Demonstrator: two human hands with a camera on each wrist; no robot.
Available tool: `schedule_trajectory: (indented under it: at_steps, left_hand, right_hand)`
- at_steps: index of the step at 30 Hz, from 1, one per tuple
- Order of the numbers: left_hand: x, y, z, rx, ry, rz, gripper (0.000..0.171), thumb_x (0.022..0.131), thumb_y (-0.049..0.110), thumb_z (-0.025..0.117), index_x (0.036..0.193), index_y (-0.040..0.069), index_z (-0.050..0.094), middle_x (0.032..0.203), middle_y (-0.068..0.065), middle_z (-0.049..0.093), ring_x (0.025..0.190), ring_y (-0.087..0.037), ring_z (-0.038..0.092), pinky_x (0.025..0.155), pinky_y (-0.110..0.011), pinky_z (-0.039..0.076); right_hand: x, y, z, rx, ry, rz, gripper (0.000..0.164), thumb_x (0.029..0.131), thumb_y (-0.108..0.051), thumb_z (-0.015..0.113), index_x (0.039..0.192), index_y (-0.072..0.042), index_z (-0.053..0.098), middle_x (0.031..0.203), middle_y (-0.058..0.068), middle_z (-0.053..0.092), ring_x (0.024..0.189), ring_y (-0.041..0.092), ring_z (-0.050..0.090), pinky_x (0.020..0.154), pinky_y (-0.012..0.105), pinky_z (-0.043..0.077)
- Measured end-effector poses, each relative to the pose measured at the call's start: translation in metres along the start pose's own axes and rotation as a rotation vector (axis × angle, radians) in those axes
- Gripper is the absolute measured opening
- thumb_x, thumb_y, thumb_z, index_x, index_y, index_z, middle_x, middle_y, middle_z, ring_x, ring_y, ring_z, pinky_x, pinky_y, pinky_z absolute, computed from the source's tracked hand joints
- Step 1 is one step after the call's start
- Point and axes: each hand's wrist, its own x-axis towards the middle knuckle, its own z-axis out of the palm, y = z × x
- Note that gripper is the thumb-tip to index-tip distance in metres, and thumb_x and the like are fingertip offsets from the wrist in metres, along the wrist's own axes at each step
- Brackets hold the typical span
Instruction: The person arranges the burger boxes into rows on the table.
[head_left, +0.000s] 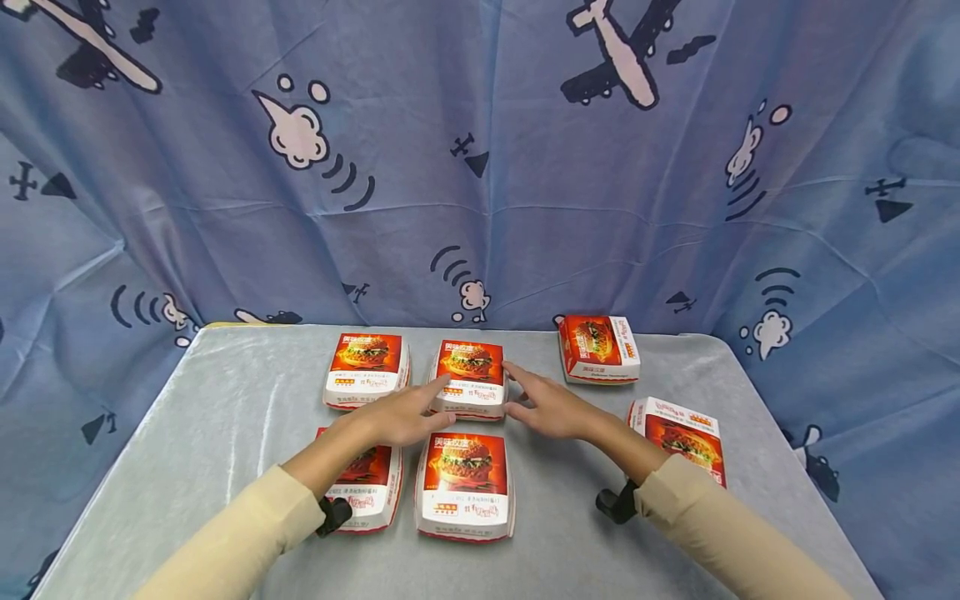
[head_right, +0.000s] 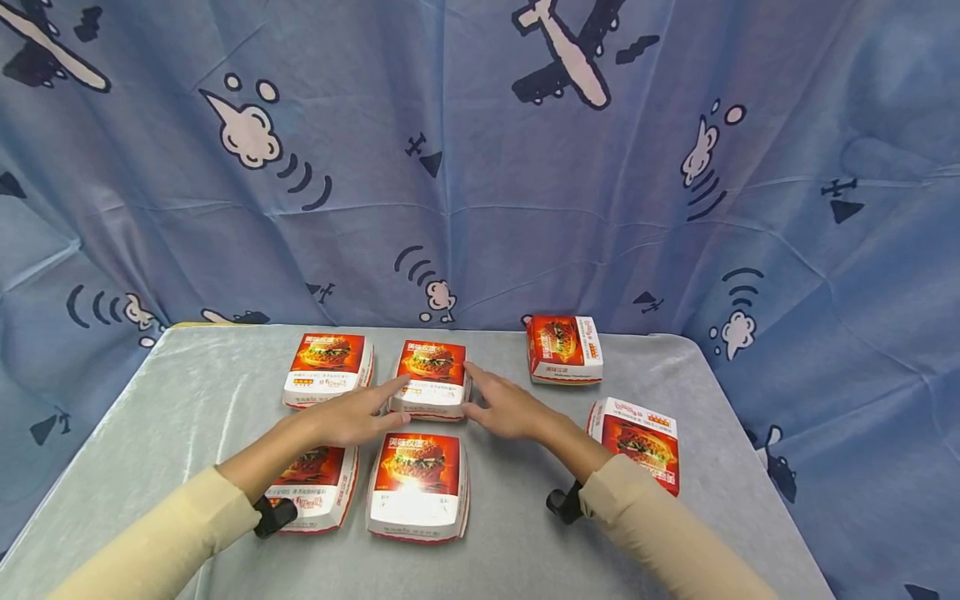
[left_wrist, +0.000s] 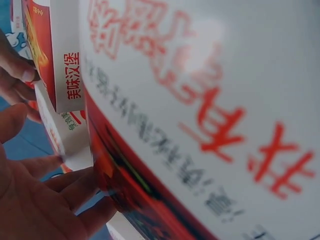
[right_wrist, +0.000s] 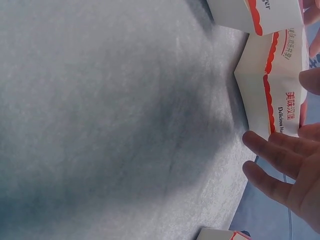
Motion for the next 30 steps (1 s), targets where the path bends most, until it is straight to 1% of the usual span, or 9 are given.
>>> schedule_trajectory:
  at_steps: [4,7,11,13,15,17,20,24,30]
  left_hand:
    - [-0.001,0.001,-0.001,-0.002,0.01,0.01,0.072,0.102,0.038,0.053,0.159,0.007,0.021,0.138,-0.01,0.06,0.133,-0.029,0.05,0.113,-0.048,0.033]
    - [-0.002,0.002,-0.003,0.008,0.043,0.016,0.073,0.101,0.038,0.054,0.158,0.005,0.023,0.148,-0.015,0.049,0.139,-0.03,0.041,0.115,-0.047,0.03]
    - [-0.003,0.004,-0.004,0.035,0.144,-0.002,0.07,0.1,0.04,0.055,0.157,0.008,0.029,0.159,-0.02,0.029,0.146,-0.035,0.029,0.115,-0.053,0.027]
    - [-0.003,0.006,-0.003,0.041,0.205,-0.003,0.069,0.099,0.04,0.056,0.156,0.009,0.032,0.159,-0.02,0.028,0.145,-0.037,0.03,0.113,-0.056,0.029]
    - [-0.003,0.008,-0.002,0.034,0.262,0.019,0.067,0.099,0.038,0.058,0.155,0.009,0.034,0.159,-0.02,0.029,0.144,-0.037,0.031,0.112,-0.057,0.03]
    - [-0.002,0.012,0.001,0.019,0.311,0.058,0.066,0.099,0.035,0.059,0.153,0.007,0.037,0.158,-0.019,0.032,0.144,-0.036,0.032,0.113,-0.055,0.03]
    - [-0.002,0.02,0.006,-0.005,0.359,0.123,0.063,0.098,0.033,0.061,0.151,0.007,0.04,0.157,-0.016,0.036,0.144,-0.031,0.033,0.114,-0.051,0.03]
    - [-0.002,0.032,0.014,-0.036,0.371,0.194,0.06,0.098,0.031,0.062,0.15,0.011,0.043,0.155,-0.012,0.04,0.144,-0.026,0.035,0.114,-0.048,0.031]
    - [-0.004,0.048,0.028,-0.044,0.322,0.251,0.058,0.098,0.031,0.062,0.15,0.012,0.043,0.153,-0.011,0.042,0.141,-0.025,0.039,0.114,-0.045,0.033]
  right_hand:
    - [0.0,0.001,-0.002,0.003,0.002,-0.01,0.071,0.099,-0.024,0.06,0.156,0.002,0.025,0.153,0.025,0.038,0.114,0.037,0.061,0.097,0.051,0.048]
    - [-0.004,0.001,-0.007,0.002,0.007,-0.008,0.07,0.099,-0.022,0.06,0.155,0.001,0.025,0.152,0.025,0.038,0.117,0.039,0.06,0.097,0.053,0.048]
    - [-0.016,0.002,-0.019,-0.005,0.028,0.013,0.068,0.1,-0.025,0.06,0.155,-0.003,0.028,0.151,0.023,0.041,0.121,0.04,0.057,0.097,0.055,0.048]
    - [-0.024,0.004,-0.027,-0.002,0.046,0.017,0.067,0.1,-0.028,0.06,0.155,-0.004,0.03,0.15,0.022,0.044,0.122,0.039,0.056,0.096,0.055,0.048]
    - [-0.033,0.008,-0.034,0.004,0.071,0.011,0.065,0.1,-0.028,0.06,0.154,-0.004,0.032,0.149,0.021,0.045,0.122,0.039,0.056,0.096,0.056,0.048]
    - [-0.043,0.015,-0.041,0.01,0.101,0.007,0.064,0.1,-0.028,0.06,0.154,-0.004,0.033,0.15,0.02,0.044,0.124,0.039,0.054,0.098,0.057,0.046]
    - [-0.059,0.025,-0.051,0.022,0.137,0.005,0.063,0.1,-0.027,0.06,0.154,-0.006,0.033,0.152,0.019,0.041,0.128,0.04,0.051,0.098,0.06,0.044]
    - [-0.079,0.037,-0.064,0.026,0.164,0.044,0.064,0.101,-0.028,0.058,0.154,-0.004,0.032,0.153,0.021,0.038,0.129,0.042,0.049,0.099,0.063,0.043]
    - [-0.104,0.059,-0.074,-0.01,0.234,0.134,0.062,0.102,-0.026,0.057,0.151,0.003,0.033,0.145,0.03,0.045,0.127,0.048,0.048,0.097,0.066,0.041]
